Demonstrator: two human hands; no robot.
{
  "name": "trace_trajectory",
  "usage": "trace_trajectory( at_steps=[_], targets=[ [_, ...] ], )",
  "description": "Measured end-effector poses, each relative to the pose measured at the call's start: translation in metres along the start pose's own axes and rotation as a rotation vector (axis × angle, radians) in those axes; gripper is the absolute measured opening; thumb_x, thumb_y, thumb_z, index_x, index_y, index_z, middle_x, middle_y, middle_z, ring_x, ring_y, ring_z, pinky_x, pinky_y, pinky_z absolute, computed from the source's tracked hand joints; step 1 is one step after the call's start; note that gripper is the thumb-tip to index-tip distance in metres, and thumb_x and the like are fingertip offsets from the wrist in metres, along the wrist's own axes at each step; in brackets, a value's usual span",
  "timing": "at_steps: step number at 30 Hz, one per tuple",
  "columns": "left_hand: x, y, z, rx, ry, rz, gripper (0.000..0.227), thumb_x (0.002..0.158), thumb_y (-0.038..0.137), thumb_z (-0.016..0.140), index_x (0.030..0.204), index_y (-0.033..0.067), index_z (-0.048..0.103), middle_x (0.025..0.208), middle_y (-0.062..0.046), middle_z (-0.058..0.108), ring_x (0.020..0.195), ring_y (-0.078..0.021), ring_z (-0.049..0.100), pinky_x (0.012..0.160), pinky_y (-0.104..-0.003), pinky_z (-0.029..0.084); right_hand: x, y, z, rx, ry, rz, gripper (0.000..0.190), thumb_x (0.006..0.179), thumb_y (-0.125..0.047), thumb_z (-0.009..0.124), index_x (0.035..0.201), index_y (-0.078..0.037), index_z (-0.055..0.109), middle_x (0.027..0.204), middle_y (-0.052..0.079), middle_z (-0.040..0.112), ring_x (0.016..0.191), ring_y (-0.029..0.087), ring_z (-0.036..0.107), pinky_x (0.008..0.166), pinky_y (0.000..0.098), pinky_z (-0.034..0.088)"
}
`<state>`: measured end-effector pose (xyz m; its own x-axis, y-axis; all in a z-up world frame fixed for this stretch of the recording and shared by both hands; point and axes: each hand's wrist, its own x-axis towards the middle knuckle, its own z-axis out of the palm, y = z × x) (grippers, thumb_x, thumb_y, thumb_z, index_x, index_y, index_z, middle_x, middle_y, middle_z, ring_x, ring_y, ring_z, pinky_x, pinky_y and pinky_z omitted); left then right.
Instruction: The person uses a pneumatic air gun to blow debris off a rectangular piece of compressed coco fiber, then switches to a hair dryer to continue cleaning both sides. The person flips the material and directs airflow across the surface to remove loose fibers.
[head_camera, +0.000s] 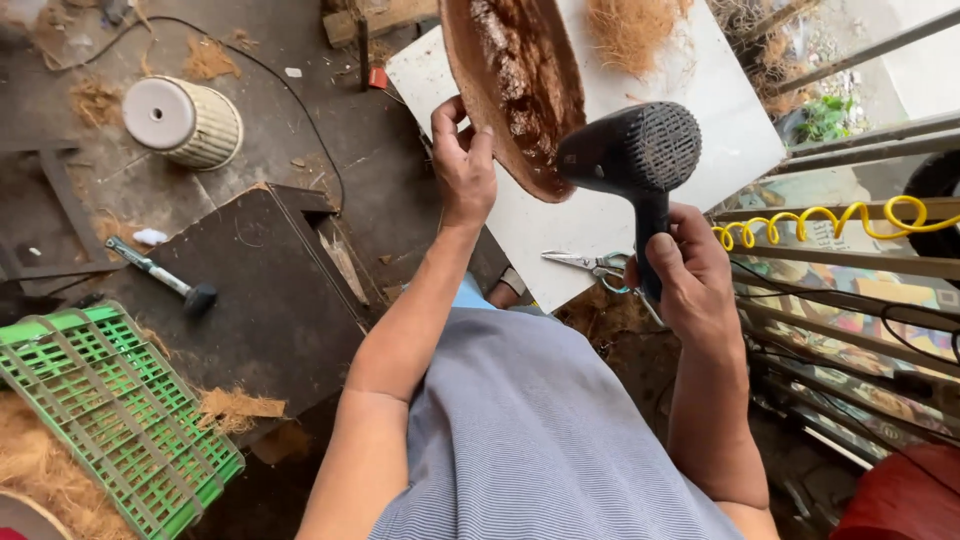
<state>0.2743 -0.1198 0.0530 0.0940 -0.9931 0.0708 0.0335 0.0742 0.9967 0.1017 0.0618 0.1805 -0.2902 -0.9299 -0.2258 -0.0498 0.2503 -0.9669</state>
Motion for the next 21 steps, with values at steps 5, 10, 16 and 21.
trace_trajectory(
  at_steps=[5, 10, 16, 21],
  targets=[
    [-0.004, 0.020, -0.023, -0.009, -0.013, 0.227, 0.024, 0.092, 0.013, 0.055, 0.112, 0.0025, 0.051, 0.102, -0.009, 0.055, 0.093, -0.0200, 0.052, 0.085, -0.035, 0.047, -0.018, -0.004, -0.005, -0.005, 0.029, -0.066, 0.044, 0.096, -0.046, 0.056, 0.117, -0.007, 0.053, 0.082, 0.004, 0.050, 0.062, 0.014, 0.061, 0.055, 0.0256, 0.046],
    [0.001, 0.028, -0.073, -0.077, 0.042, 0.046, 0.025, 0.086, 0.002, 0.053, 0.111, 0.0058, 0.055, 0.101, -0.009, 0.064, 0.092, -0.0206, 0.060, 0.079, -0.034, 0.052, -0.037, -0.012, 0.006, -0.018, -0.019, -0.079, 0.038, 0.097, -0.037, 0.054, 0.115, -0.004, 0.051, 0.073, 0.010, 0.060, 0.064, 0.015, 0.058, 0.063, 0.0271, 0.047],
    [0.027, -0.019, -0.073, 0.076, -0.008, 0.131, 0.026, 0.091, 0.012, 0.050, 0.116, 0.0046, 0.051, 0.091, -0.003, 0.054, 0.073, -0.0134, 0.046, 0.061, -0.029, 0.039, -0.019, -0.020, 0.047, -0.085, 0.009, -0.015, 0.044, 0.096, -0.043, 0.055, 0.119, -0.005, 0.051, 0.072, 0.007, 0.059, 0.061, 0.013, 0.058, 0.058, 0.0266, 0.048],
    [0.046, -0.027, -0.051, 0.163, -0.058, 0.129, 0.033, 0.093, 0.021, 0.050, 0.122, 0.0051, 0.052, 0.112, -0.015, 0.064, 0.096, -0.0283, 0.062, 0.082, -0.038, 0.050, 0.006, -0.019, 0.075, -0.232, 0.065, 0.142, 0.029, 0.099, -0.028, 0.050, 0.119, -0.007, 0.054, 0.068, 0.009, 0.058, 0.059, 0.015, 0.054, 0.056, 0.0295, 0.045]
  ],
)
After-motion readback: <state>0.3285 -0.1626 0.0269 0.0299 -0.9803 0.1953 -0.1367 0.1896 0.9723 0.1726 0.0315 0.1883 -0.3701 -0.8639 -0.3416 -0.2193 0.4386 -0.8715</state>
